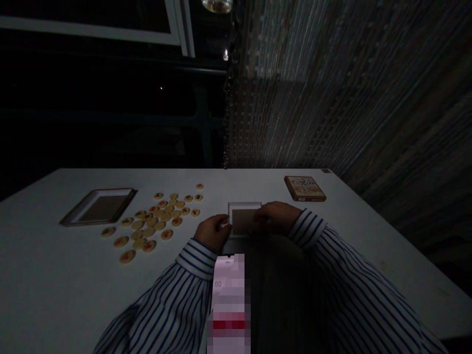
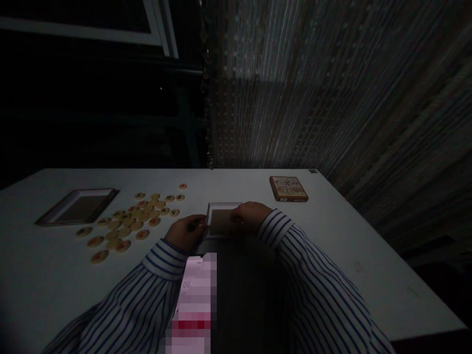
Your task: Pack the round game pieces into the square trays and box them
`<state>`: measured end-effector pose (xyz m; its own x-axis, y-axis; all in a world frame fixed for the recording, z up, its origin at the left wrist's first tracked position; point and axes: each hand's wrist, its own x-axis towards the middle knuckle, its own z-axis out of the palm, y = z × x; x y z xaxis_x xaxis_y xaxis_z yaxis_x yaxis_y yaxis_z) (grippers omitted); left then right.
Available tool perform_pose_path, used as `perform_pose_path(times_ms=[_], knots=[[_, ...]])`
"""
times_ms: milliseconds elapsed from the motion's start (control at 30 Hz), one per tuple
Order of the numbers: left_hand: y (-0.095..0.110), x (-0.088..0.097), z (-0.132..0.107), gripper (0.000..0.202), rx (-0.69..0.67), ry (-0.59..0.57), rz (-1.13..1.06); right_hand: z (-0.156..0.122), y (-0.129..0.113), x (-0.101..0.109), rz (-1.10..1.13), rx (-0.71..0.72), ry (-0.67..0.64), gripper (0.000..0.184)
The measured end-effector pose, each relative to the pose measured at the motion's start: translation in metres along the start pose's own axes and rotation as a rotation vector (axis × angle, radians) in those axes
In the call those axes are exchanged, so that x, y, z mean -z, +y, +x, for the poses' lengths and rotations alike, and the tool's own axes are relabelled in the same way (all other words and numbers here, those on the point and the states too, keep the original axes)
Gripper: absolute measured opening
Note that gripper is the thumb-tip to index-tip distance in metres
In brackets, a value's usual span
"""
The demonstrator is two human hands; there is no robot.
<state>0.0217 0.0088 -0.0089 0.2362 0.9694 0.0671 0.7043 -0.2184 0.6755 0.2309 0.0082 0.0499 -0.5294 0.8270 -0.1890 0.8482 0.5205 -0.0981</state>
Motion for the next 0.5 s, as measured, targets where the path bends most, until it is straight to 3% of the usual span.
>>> perform_pose_path(times_ms=[167,267,500], knots=[[-0.001,0.000,0.000,0.034,-0.006,-0.001,0.029,-0.023,0.007,-0.015,0.068,-0.131,0.095,0.034],[-0.002,-0.002,-0.001,0.035,-0.007,-0.017,0.025,-0.034,0.009,-0.029,0.145,-0.123,0.139,0.041],[-0.002,-0.001,-0.003,0.034,0.003,-0.028,0.003,-0.037,0.007,-0.047,0.211,-0.175,0.125,0.050]])
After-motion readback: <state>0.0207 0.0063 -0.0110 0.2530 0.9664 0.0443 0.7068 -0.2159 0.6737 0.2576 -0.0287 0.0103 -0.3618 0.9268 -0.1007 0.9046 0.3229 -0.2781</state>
